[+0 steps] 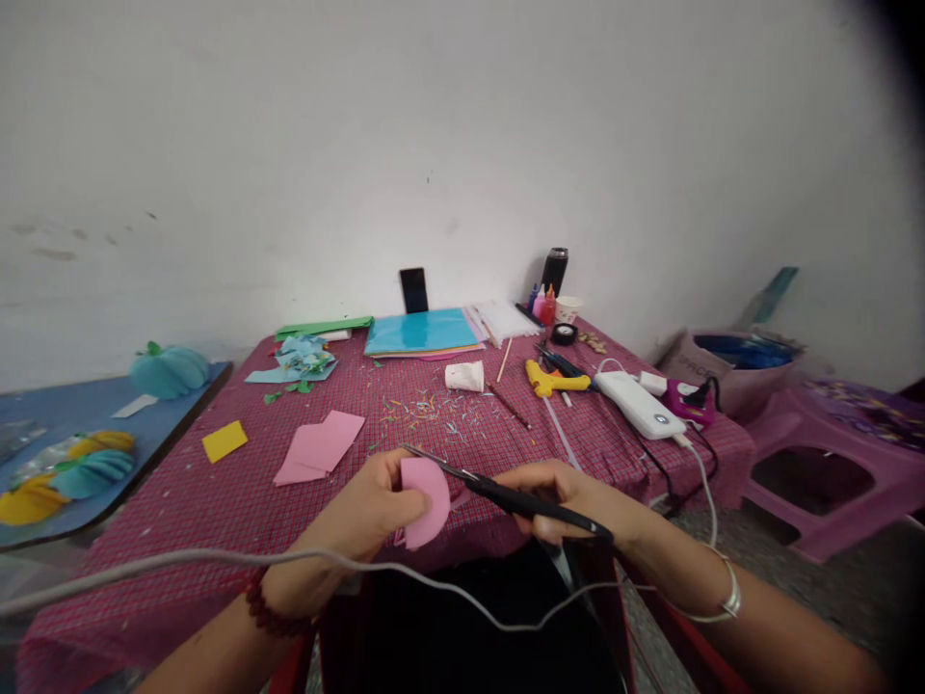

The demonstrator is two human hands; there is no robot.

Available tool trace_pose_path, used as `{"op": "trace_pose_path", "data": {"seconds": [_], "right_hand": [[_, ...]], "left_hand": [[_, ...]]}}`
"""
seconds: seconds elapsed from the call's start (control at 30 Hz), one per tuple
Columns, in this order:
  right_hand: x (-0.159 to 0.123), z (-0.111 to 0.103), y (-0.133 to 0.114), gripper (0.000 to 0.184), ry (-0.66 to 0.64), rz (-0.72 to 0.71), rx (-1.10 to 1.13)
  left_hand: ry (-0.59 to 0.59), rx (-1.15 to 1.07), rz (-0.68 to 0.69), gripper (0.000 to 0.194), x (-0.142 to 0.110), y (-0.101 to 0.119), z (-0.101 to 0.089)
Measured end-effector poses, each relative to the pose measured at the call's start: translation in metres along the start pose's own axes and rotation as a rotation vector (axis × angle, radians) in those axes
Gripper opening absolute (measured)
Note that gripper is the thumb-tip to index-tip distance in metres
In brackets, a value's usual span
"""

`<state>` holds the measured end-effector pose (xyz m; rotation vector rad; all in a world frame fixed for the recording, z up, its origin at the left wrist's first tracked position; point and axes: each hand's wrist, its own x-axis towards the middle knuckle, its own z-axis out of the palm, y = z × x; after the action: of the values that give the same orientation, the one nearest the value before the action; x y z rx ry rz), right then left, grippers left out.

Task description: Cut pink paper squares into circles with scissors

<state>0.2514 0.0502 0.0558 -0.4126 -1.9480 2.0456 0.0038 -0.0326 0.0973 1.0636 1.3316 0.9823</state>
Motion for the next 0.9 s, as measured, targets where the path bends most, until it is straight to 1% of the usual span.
{"op": "trace_pose_path", "data": {"seconds": [0.2,0.4,0.5,0.7,0.9], "right_hand": [[0.0,-0.003,0.002,0.06,-0.012,-0.007,-0.028],[0.002,-0.003,0.002,0.062,-0.042,-0.027,-0.025],[0.001,-0.003,-0.001,0.062,-0.05,-0.025,-0.028],[-0.001,-0.003,-0.004,0.063,-0.051,-0.004,-0.026],[0.0,-0.003,0.003,0.066,-0.034,-0.024,0.026]], "left_hand": [[-0.044,0.046,0.003,0.015,-0.001,0.004,-0.004],[-0.088,0.086,0.016,0.015,0.001,0.002,-0.009],[-0.076,0.119,0.022,0.016,0.0,0.003,-0.009],[-0.038,0.238,0.054,0.016,-0.004,0.014,-0.007],[-0.089,0.154,0.043,0.016,0.002,0.008,-0.006]]}}
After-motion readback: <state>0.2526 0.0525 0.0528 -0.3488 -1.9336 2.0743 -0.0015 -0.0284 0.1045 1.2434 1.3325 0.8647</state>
